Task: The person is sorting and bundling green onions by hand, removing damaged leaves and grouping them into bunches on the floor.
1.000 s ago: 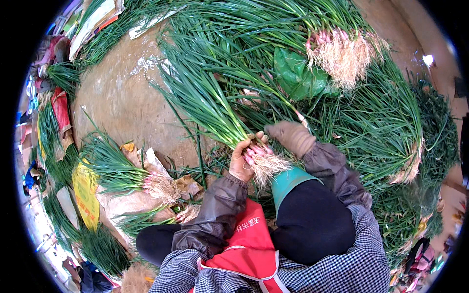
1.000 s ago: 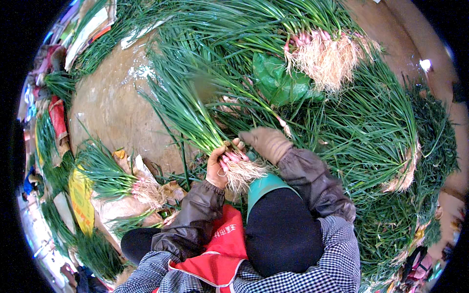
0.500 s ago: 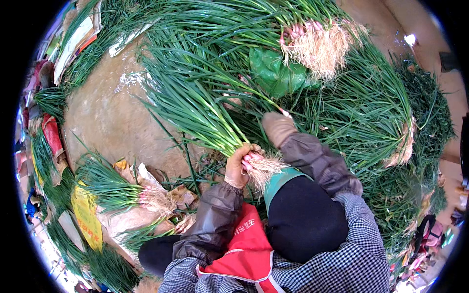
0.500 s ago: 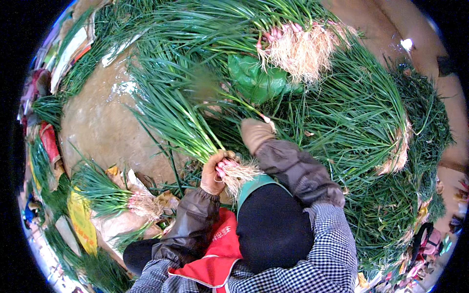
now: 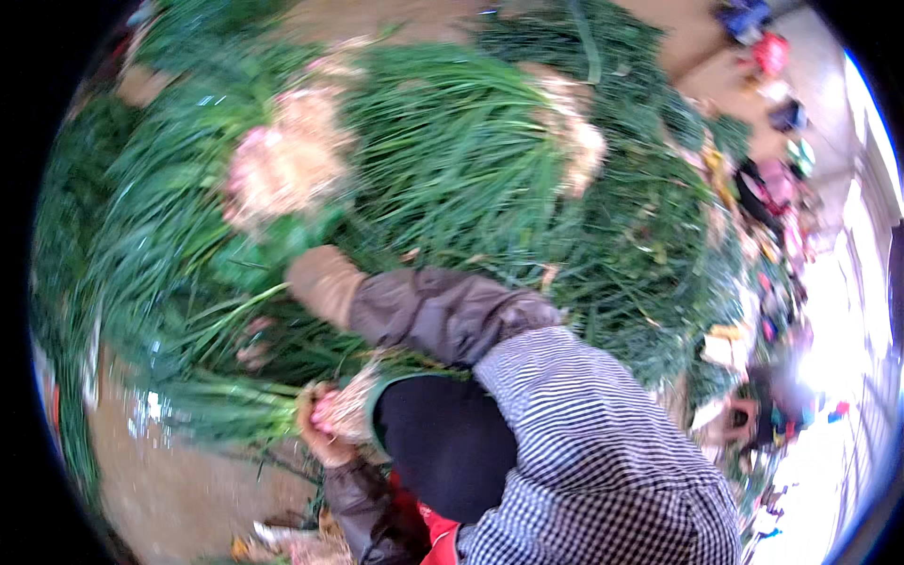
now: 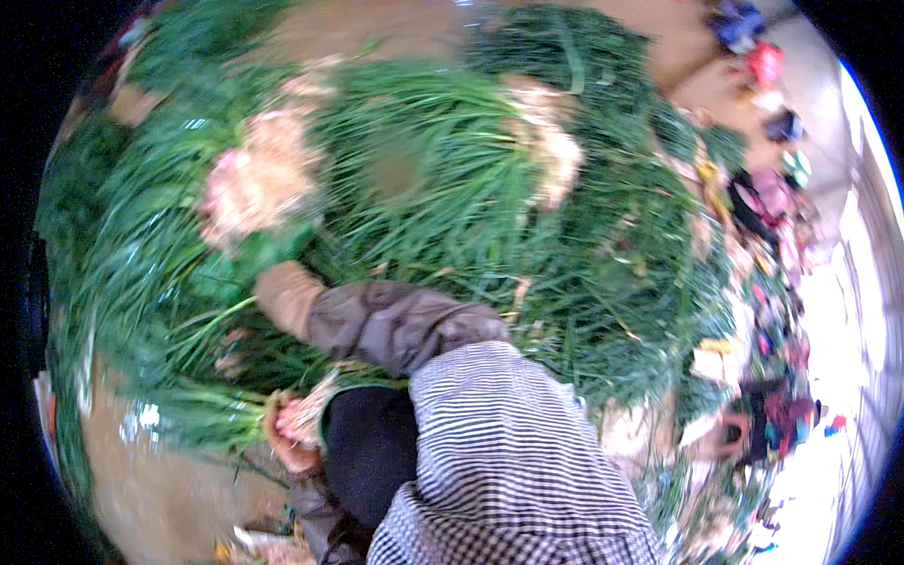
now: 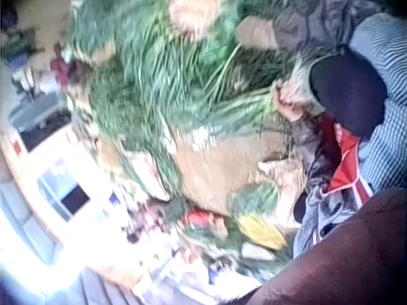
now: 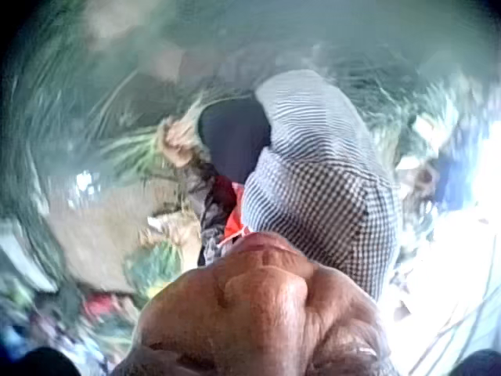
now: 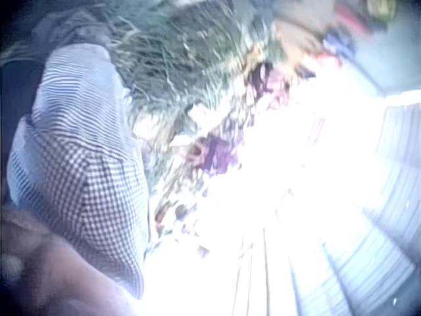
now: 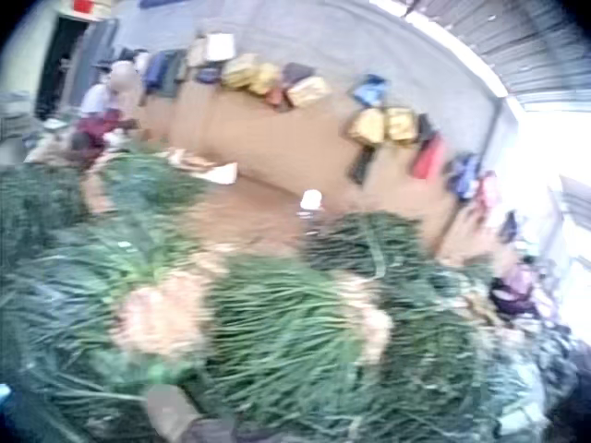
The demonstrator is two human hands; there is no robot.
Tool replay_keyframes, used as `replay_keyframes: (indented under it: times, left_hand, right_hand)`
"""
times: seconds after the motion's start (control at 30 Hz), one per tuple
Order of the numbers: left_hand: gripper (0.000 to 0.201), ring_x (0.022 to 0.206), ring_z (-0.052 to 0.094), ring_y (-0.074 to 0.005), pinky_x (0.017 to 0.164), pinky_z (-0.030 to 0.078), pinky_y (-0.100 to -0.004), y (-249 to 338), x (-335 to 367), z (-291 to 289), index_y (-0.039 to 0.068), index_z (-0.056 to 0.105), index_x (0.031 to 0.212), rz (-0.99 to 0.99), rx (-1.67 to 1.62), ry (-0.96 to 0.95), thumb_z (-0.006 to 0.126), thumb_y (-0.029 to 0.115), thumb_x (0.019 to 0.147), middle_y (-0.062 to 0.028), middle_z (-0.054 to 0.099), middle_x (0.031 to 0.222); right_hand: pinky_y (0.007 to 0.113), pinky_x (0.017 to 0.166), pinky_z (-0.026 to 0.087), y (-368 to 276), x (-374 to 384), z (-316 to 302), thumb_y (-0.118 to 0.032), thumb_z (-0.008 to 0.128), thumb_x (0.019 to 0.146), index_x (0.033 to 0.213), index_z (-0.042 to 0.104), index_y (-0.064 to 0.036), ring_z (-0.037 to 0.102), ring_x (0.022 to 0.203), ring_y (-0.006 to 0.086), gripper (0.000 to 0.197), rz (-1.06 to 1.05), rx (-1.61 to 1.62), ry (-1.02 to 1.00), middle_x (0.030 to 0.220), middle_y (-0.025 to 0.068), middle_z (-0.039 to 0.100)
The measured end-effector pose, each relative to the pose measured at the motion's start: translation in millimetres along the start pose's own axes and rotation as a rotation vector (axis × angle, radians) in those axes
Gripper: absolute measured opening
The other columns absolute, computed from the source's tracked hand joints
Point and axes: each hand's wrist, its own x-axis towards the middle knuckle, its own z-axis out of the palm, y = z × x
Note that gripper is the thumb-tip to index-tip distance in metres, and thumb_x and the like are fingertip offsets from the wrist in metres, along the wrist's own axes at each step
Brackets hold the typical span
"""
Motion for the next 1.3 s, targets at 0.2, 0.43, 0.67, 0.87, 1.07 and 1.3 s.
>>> replay_keyframes:
  times: [0.2, 0.43, 0.67, 0.87, 1.07, 1.3]
  left_hand:
    - [0.031, 0.092, 0.058, -0.019, 0.086, 0.047, -0.0378, -7.0, -10.7, 47.0, 0.004, 0.057, 0.111, 0.007, -0.088, -0.266, 0.054, 0.025, 0.089, -0.0094, 0.062, 0.1]
    - [0.031, 0.093, 0.054, -0.0191, 0.083, 0.046, -0.0377, -6.0, -3.3, 58.6, 0.002, 0.051, 0.114, 0.125, 0.142, -0.228, 0.053, 0.015, 0.086, -0.0107, 0.055, 0.107]
    - [0.023, 0.082, 0.053, -0.0151, 0.075, 0.047, -0.0315, -31.3, -6.5, 36.5, 0.0, 0.052, 0.103, 0.079, 0.359, -0.112, 0.053, 0.008, 0.082, -0.0084, 0.055, 0.094]
    - [0.021, 0.08, 0.052, -0.0148, 0.073, 0.046, -0.0311, -27.5, -15.0, 53.4, 0.001, 0.051, 0.1, 0.023, 0.368, -0.097, 0.053, 0.008, 0.081, -0.0077, 0.053, 0.092]
    - [0.019, 0.078, 0.051, -0.0145, 0.072, 0.045, -0.0308, -17.5, -13.8, 71.7, 0.001, 0.051, 0.097, 0.028, 0.369, -0.127, 0.052, 0.008, 0.08, -0.007, 0.052, 0.089]
    - [0.016, 0.076, 0.05, -0.0141, 0.071, 0.045, -0.0303, -18.5, -15.6, 72.6, 0.002, 0.051, 0.093, 0.005, 0.366, -0.143, 0.052, 0.009, 0.079, -0.0063, 0.051, 0.087]
  right_hand:
    - [0.037, 0.056, 0.052, 28.5, -57.9, -145.9, -0.013, 0.057, 0.078, 0.079, 0.064, -0.0043, 0.065, 0.068, 0.0261, 0.012, 0.119, 0.234, 0.275, 0.069, 0.0116, 0.064]
    - [0.041, 0.054, 0.046, -0.4, -48.1, -16.8, -0.028, 0.06, 0.066, 0.072, 0.064, 0.0005, 0.06, 0.061, 0.0284, 0.03, -0.108, 0.381, -0.462, 0.064, 0.0125, 0.061]
    - [0.045, 0.054, 0.041, -29.9, -72.5, -2.0, -0.04, 0.061, 0.056, 0.066, 0.066, 0.0004, 0.057, 0.061, 0.0297, 0.042, -0.086, 0.177, -0.191, 0.062, 0.0113, 0.06]
    - [0.044, 0.057, 0.041, -55.2, -53.8, 17.9, -0.037, 0.062, 0.061, 0.067, 0.065, -0.0053, 0.057, 0.064, 0.0265, 0.032, -0.19, 0.3, -0.249, 0.067, 0.0074, 0.061]
    - [0.042, 0.062, 0.041, -61.5, -47.9, 8.0, -0.037, 0.06, 0.066, 0.073, 0.065, -0.0074, 0.057, 0.068, 0.0255, 0.031, -0.204, 0.335, -0.258, 0.072, 0.0064, 0.062]
    - [0.039, 0.068, 0.042, -77.9, -45.5, 15.6, -0.036, 0.059, 0.071, 0.08, 0.065, -0.0099, 0.057, 0.074, 0.0242, 0.029, -0.21, 0.348, -0.247, 0.079, 0.0051, 0.062]
